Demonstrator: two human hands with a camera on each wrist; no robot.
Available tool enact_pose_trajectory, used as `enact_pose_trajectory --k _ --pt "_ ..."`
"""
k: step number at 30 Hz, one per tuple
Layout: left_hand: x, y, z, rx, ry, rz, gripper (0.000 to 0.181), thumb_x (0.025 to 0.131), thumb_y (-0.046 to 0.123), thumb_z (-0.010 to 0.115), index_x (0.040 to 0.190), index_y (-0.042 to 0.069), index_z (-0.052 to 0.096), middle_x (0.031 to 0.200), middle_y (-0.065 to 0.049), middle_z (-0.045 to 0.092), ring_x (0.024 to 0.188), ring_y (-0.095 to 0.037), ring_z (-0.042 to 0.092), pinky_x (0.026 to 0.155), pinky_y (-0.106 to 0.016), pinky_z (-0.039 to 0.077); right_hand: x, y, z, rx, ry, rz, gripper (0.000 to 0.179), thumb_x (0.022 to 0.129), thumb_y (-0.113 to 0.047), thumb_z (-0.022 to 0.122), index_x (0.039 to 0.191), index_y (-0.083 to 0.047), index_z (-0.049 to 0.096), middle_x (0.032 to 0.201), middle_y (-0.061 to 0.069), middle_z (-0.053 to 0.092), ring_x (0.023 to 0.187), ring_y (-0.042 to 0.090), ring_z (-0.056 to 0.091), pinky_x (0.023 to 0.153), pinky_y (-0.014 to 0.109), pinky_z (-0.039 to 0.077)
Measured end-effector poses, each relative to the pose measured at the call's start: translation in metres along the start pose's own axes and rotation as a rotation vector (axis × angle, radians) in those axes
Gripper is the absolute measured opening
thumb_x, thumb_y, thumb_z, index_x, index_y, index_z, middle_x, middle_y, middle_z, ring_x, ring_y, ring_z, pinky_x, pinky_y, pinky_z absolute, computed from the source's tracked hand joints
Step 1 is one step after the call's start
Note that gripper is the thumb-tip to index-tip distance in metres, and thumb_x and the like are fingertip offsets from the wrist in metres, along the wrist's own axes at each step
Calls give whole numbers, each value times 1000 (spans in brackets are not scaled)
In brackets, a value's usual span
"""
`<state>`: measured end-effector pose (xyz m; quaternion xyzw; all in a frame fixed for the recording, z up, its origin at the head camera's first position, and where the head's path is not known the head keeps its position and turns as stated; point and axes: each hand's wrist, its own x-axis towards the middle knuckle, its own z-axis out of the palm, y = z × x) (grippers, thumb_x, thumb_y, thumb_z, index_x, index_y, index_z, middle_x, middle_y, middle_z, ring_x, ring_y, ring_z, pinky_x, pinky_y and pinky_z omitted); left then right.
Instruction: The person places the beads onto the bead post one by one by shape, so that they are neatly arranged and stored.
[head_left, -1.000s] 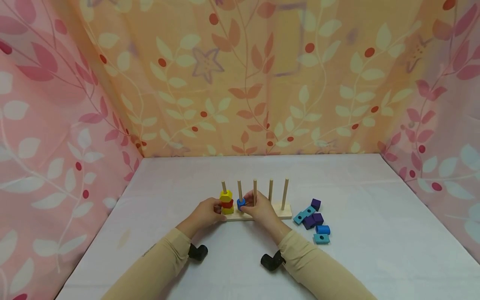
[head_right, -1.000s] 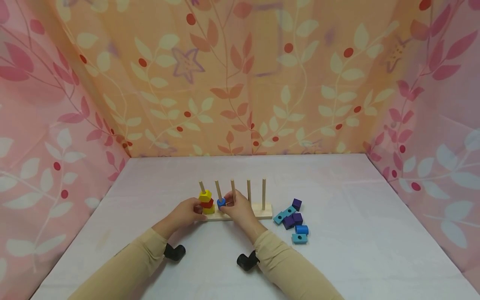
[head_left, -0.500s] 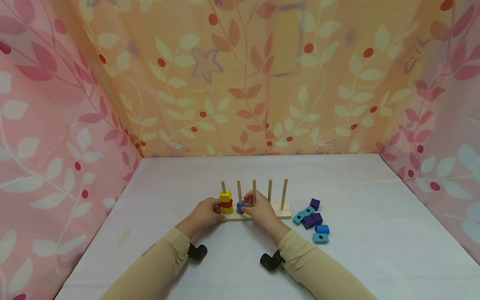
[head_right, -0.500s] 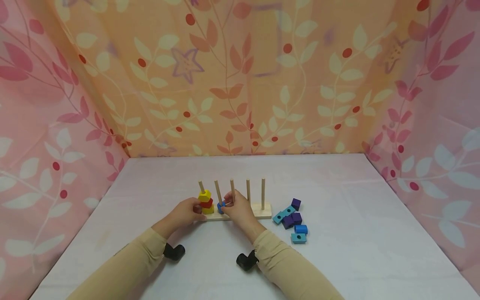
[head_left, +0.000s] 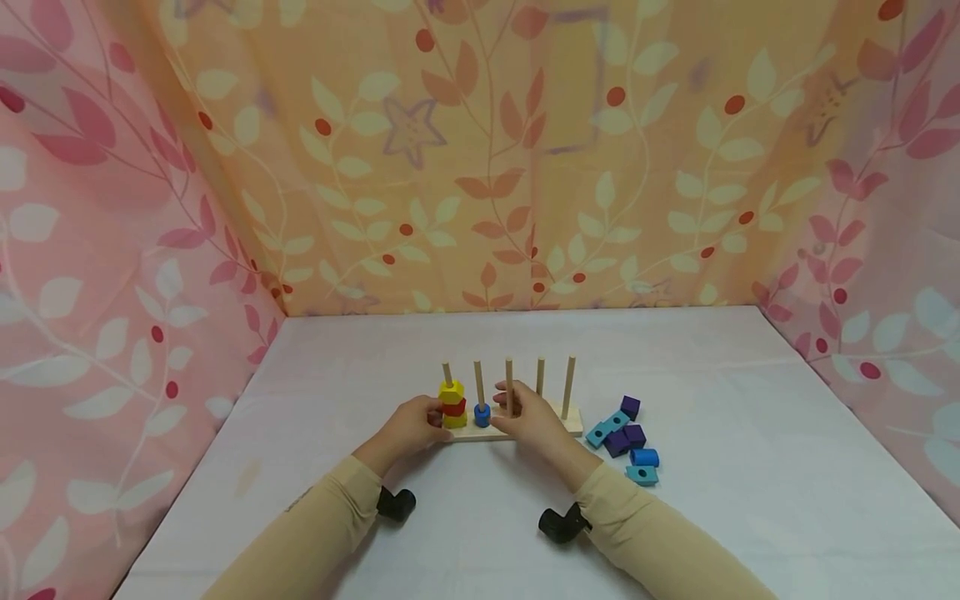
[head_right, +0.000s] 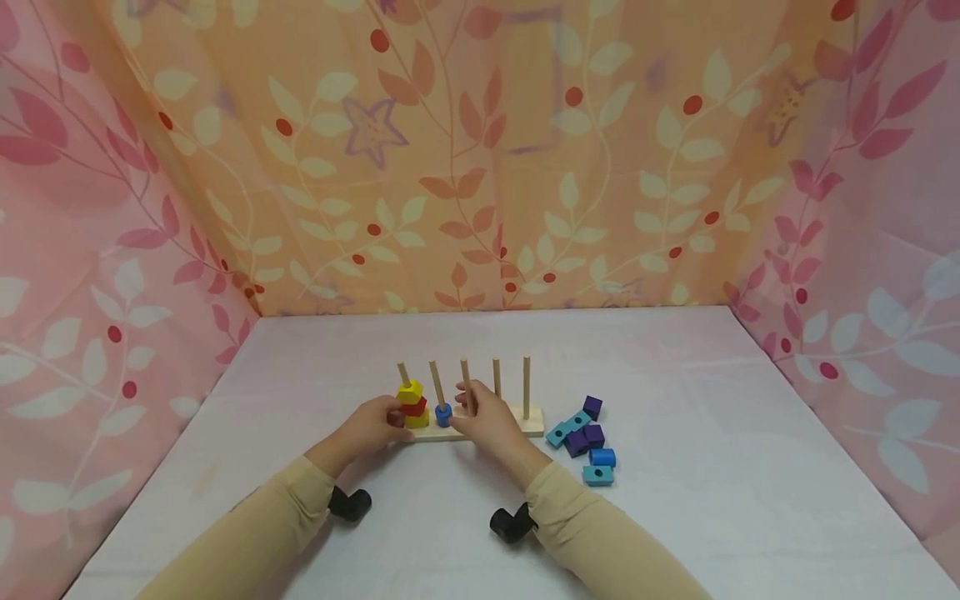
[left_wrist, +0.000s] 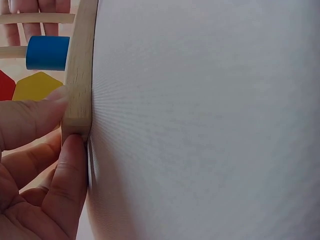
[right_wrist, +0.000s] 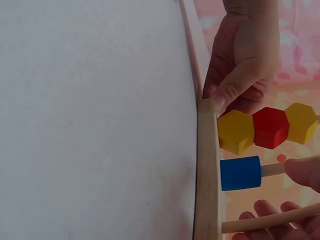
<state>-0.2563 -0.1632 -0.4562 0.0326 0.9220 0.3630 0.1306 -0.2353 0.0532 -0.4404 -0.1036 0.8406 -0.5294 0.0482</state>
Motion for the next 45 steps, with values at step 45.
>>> enact_pose_trajectory --k 45 --pt "2 -4 2 9 4 18 44 72 18 77 112 9 62 90 -2 55 83 -20 50 78 -34 46 -74 66 -172 -306 -160 99 16 80 -14 69 92 -9 60 88 1 60 83 17 54 73 28 49"
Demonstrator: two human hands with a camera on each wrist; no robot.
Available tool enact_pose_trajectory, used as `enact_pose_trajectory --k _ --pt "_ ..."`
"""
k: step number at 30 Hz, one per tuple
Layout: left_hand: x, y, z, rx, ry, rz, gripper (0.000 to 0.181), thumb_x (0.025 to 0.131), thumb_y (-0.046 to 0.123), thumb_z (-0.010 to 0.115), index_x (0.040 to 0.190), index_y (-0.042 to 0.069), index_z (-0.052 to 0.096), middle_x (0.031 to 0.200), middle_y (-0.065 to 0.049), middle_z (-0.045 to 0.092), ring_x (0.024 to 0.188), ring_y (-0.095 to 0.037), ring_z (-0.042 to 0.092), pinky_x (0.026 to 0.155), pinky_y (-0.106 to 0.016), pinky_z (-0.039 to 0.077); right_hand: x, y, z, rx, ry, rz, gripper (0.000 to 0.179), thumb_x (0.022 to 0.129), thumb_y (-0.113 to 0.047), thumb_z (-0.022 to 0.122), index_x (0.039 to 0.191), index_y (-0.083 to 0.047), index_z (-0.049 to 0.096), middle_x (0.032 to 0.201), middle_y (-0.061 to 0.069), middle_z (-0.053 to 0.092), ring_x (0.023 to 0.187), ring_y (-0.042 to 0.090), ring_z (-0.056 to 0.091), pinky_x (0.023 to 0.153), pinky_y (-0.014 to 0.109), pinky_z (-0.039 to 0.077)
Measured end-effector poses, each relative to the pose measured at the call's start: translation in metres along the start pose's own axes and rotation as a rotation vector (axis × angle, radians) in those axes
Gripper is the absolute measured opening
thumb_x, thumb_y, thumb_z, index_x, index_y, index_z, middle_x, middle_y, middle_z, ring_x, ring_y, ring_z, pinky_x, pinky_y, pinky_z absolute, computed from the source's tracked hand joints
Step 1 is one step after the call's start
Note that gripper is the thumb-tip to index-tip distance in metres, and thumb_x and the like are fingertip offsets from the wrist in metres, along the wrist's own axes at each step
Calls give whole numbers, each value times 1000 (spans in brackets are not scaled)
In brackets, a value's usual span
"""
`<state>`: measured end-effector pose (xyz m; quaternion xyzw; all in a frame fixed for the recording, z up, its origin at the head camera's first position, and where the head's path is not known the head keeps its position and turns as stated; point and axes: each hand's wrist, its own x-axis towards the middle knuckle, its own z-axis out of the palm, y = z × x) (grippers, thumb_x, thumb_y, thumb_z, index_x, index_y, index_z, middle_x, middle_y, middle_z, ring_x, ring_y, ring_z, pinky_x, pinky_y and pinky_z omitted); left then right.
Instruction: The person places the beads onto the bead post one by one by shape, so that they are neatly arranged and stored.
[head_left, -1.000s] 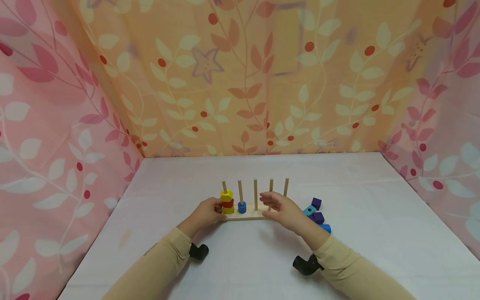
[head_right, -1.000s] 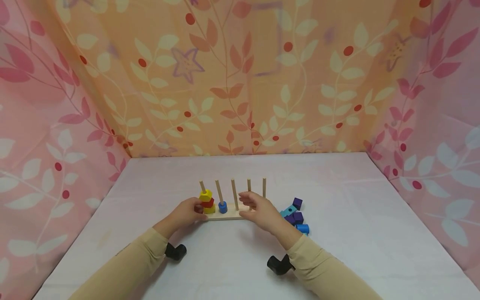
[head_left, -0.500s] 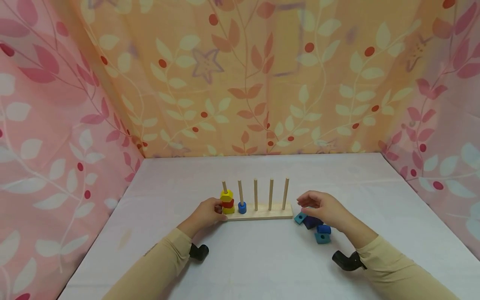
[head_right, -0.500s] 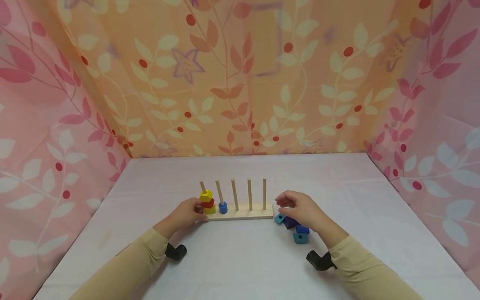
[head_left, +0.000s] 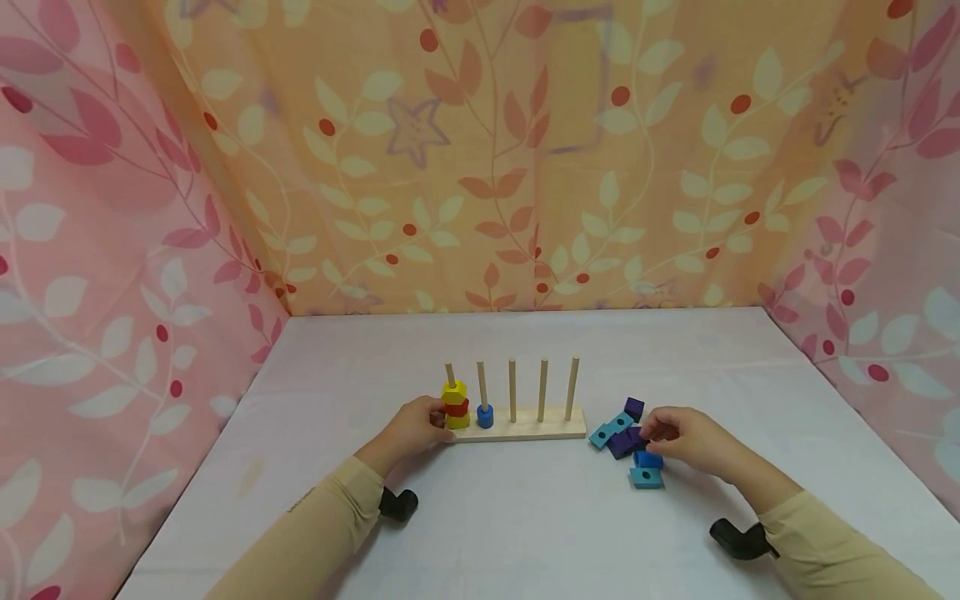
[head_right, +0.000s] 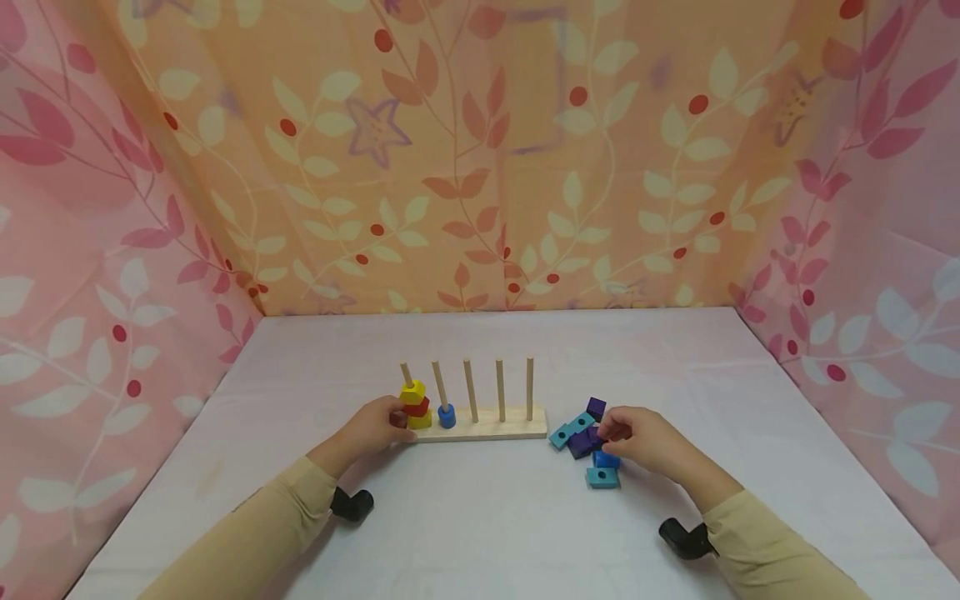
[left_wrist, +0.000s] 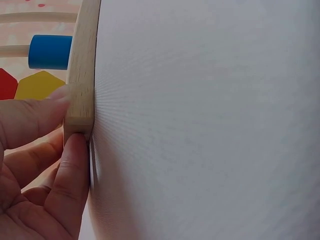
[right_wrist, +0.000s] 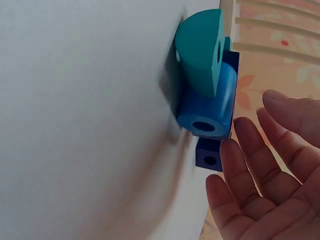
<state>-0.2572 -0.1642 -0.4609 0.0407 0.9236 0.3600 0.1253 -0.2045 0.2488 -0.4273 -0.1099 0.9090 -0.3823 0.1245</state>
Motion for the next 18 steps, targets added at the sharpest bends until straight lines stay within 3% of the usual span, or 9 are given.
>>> enact_pose_trajectory --k 7,18 --pt "0 1 -1 -22 -7 -31 45 73 19 77 114 10 61 94 -2 56 87 -20 51 84 -38 46 -2 5 -1 -20 -20 -5 19 78 -14 72 91 -8 59 85 2 59 80 17 53 70 27 48" --pt "-2 2 -1 -5 3 -10 45 73 19 77 114 9 61 91 -3 55 84 -21 50 79 -35 45 -5 11 6 -124 -21 -25 19 73 -9 74 88 -11 62 79 -1 57 74 16 50 65 29 44"
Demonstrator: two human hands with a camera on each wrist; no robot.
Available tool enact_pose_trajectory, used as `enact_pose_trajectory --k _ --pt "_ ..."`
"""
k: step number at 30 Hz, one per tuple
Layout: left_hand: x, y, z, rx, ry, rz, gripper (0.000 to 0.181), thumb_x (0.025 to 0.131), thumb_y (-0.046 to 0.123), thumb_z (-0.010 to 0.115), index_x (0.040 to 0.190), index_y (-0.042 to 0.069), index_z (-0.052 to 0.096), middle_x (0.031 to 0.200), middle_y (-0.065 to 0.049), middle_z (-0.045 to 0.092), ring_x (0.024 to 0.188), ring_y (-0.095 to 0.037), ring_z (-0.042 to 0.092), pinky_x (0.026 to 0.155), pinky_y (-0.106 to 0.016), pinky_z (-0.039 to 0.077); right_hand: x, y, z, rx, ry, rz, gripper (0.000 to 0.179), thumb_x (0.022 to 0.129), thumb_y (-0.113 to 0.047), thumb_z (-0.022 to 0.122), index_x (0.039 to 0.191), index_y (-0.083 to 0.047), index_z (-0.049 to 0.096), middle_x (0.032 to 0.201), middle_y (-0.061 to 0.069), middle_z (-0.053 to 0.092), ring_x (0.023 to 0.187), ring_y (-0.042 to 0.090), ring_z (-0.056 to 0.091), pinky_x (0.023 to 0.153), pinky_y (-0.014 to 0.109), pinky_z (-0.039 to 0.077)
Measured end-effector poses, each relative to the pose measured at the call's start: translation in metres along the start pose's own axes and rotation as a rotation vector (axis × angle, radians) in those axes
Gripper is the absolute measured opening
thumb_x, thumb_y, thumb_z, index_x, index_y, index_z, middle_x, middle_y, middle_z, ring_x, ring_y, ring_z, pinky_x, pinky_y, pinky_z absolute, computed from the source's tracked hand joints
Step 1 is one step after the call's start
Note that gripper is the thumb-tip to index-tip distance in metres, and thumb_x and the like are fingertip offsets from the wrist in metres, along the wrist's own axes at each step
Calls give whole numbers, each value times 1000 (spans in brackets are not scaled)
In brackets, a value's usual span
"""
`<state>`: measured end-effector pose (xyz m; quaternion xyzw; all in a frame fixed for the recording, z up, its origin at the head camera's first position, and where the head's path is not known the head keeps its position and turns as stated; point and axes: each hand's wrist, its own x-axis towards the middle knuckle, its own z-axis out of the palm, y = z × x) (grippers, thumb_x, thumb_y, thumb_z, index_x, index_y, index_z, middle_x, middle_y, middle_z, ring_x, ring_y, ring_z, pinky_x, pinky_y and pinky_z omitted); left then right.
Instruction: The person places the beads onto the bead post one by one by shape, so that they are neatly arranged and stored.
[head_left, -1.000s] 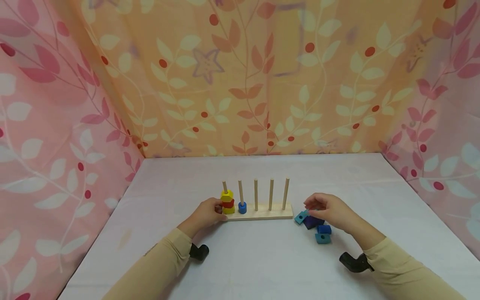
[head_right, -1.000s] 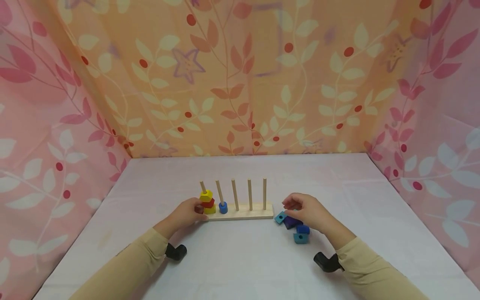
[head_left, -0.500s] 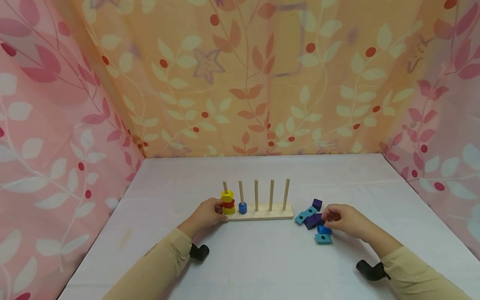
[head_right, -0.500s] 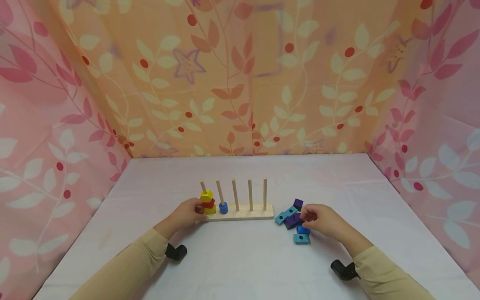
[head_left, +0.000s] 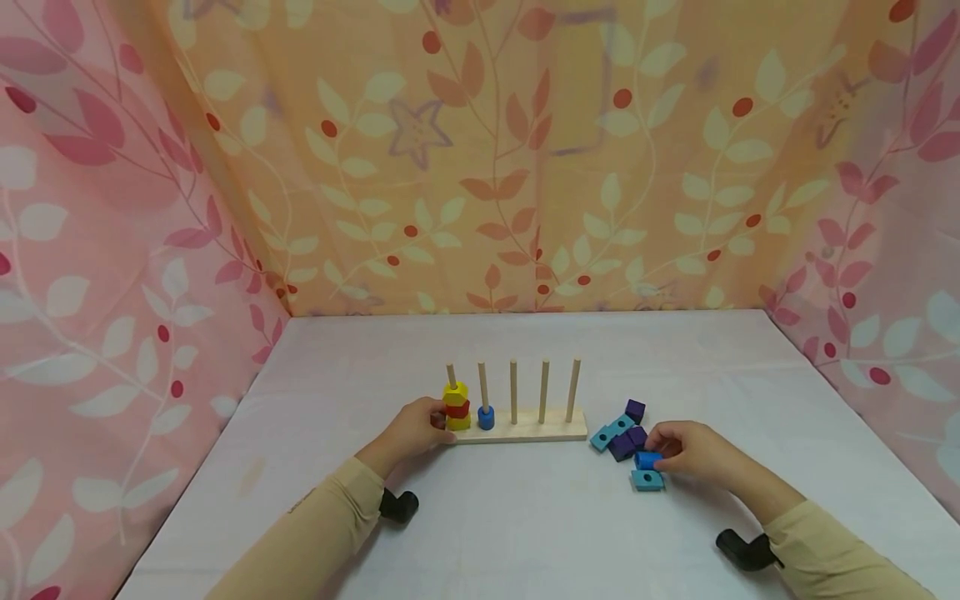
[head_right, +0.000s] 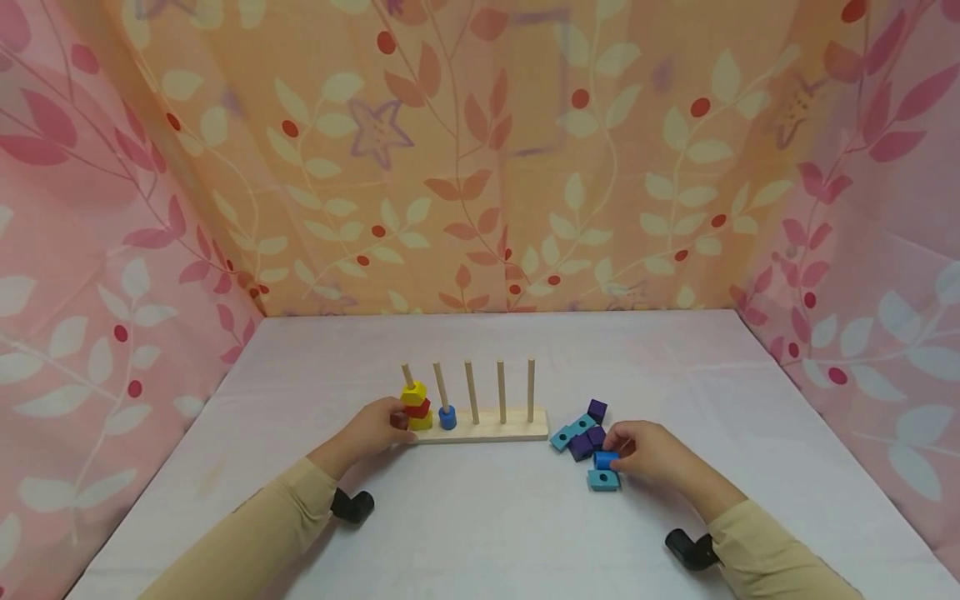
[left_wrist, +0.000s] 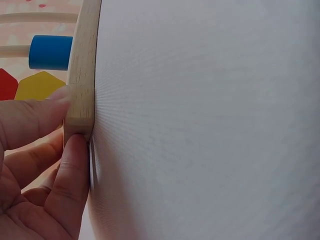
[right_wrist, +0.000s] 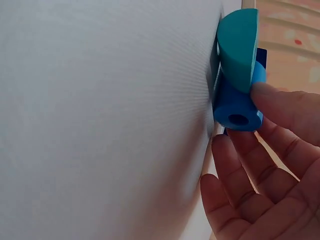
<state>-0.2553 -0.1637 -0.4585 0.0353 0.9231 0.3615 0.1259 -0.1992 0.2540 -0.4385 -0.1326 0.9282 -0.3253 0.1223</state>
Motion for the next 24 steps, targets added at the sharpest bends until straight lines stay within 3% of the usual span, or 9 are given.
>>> enact_pose_trajectory --k 15,24 --pt "-1 1 0 51 9 36 45 72 17 77 113 7 62 89 -3 55 82 -19 50 74 -33 44 6 -1 4 -125 -5 0 21 74 -14 75 92 -13 64 81 -2 54 77 17 48 68 32 45" --pt "0 1 -1 45 4 23 46 72 18 78 114 8 62 91 -2 56 84 -19 51 78 -35 45 2 -9 -12 -37 28 31 23 75 -12 73 92 -13 58 83 1 55 78 18 49 70 32 45"
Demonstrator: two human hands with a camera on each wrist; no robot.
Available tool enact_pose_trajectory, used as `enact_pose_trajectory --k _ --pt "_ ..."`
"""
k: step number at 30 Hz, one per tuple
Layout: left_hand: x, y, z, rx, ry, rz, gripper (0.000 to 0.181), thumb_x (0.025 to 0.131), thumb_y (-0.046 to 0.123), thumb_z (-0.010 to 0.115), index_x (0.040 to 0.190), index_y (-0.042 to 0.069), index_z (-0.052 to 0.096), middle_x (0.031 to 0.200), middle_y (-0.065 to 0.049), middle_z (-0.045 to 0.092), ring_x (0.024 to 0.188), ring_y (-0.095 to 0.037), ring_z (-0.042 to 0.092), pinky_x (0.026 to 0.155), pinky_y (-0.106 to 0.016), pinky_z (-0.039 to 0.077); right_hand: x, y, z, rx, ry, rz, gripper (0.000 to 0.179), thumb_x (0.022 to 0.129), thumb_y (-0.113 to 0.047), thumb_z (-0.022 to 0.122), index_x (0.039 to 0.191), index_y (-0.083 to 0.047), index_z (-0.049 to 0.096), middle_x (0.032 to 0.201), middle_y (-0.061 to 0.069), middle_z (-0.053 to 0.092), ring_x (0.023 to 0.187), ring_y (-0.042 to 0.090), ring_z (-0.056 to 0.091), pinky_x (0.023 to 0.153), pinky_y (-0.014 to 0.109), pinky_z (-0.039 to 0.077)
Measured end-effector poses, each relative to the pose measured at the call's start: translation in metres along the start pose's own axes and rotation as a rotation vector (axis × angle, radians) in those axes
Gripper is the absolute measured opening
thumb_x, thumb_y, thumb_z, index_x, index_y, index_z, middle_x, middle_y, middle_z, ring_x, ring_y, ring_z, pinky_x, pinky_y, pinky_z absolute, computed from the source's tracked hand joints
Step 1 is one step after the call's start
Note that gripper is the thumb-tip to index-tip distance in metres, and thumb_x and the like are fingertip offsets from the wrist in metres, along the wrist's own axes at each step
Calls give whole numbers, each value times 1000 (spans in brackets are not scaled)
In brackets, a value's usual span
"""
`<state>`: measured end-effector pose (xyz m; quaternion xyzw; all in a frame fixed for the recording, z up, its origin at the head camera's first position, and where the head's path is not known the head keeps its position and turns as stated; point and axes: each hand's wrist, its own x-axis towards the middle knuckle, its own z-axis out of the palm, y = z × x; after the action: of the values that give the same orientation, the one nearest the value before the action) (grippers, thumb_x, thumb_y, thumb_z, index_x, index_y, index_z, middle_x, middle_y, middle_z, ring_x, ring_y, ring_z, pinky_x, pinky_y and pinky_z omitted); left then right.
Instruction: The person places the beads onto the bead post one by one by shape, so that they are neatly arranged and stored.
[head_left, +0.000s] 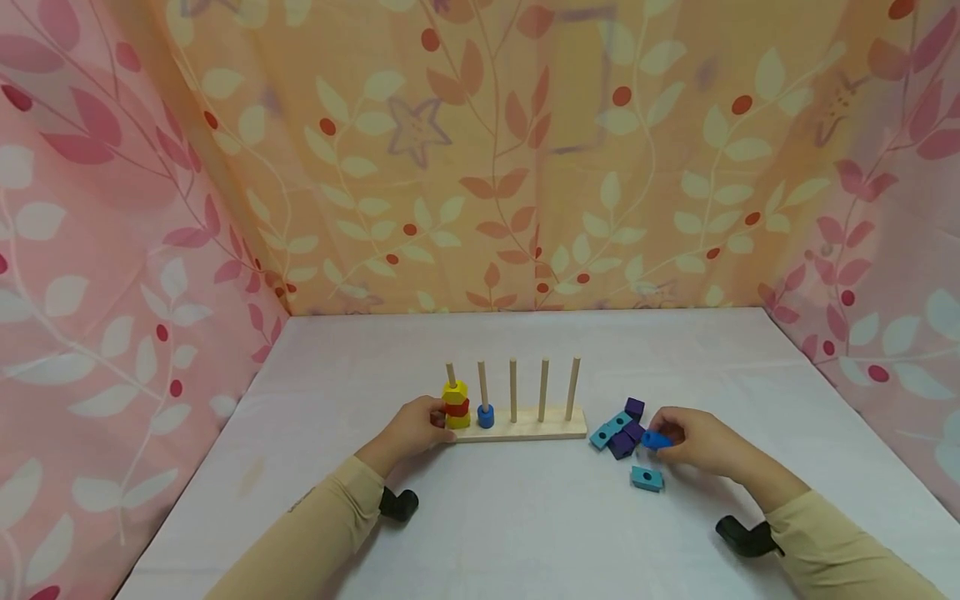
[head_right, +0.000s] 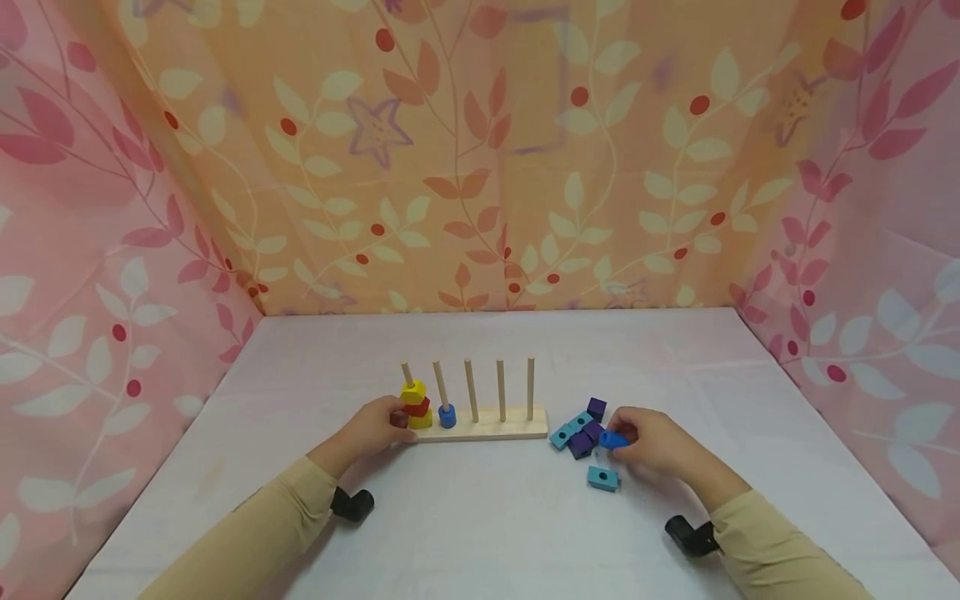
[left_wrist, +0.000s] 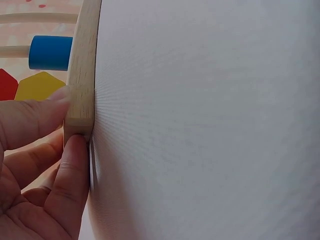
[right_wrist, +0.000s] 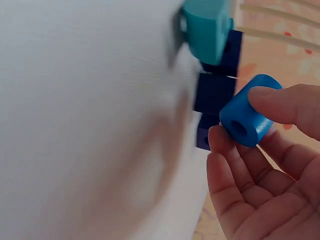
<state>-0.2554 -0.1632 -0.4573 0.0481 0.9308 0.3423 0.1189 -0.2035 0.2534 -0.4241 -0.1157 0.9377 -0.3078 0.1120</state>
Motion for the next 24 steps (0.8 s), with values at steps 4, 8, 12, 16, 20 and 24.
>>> enact_pose_trajectory --k 4,8,12,16,20,24 --pt "1 -1 0 -4 4 10 45 72 18 78 113 9 62 91 -2 56 84 -19 51 77 -35 45 -1 -6 -8 21 27 -13 27 77 -15 72 101 -13 60 92 2 59 85 19 52 76 36 49" --pt "1 -1 0 -5 5 15 45 72 17 78 112 8 62 90 -3 56 83 -20 50 76 -34 45 0 -15 -15 48 46 -26 32 80 -15 69 110 -11 60 101 5 60 89 20 53 79 38 49" --pt "0 0 0 -7 4 -10 46 72 18 77 114 8 61 93 -3 57 86 -20 51 80 -36 46 2 -27 -24 99 83 -50 31 82 -16 68 110 -10 57 98 5 60 87 20 53 76 33 49" --pt "-1 1 0 -6 2 -13 46 73 18 77 115 8 61 95 -3 57 88 -20 52 82 -37 46 6 -46 -32 148 151 -114 27 83 -13 66 107 -7 55 95 7 59 87 21 55 74 27 49" --pt "-1 1 0 -5 2 -11 46 73 18 77 115 9 61 95 -3 57 88 -20 52 82 -37 46 12 -67 -36 219 190 -190 26 84 -12 65 106 -5 53 95 9 58 88 21 57 75 23 50" --pt "-1 0 0 -7 -3 -11 46 73 18 77 115 8 61 93 -3 56 86 -20 51 80 -36 46 21 -89 -35 309 189 -273 27 84 -11 66 106 -3 52 96 11 58 87 19 59 75 21 49"
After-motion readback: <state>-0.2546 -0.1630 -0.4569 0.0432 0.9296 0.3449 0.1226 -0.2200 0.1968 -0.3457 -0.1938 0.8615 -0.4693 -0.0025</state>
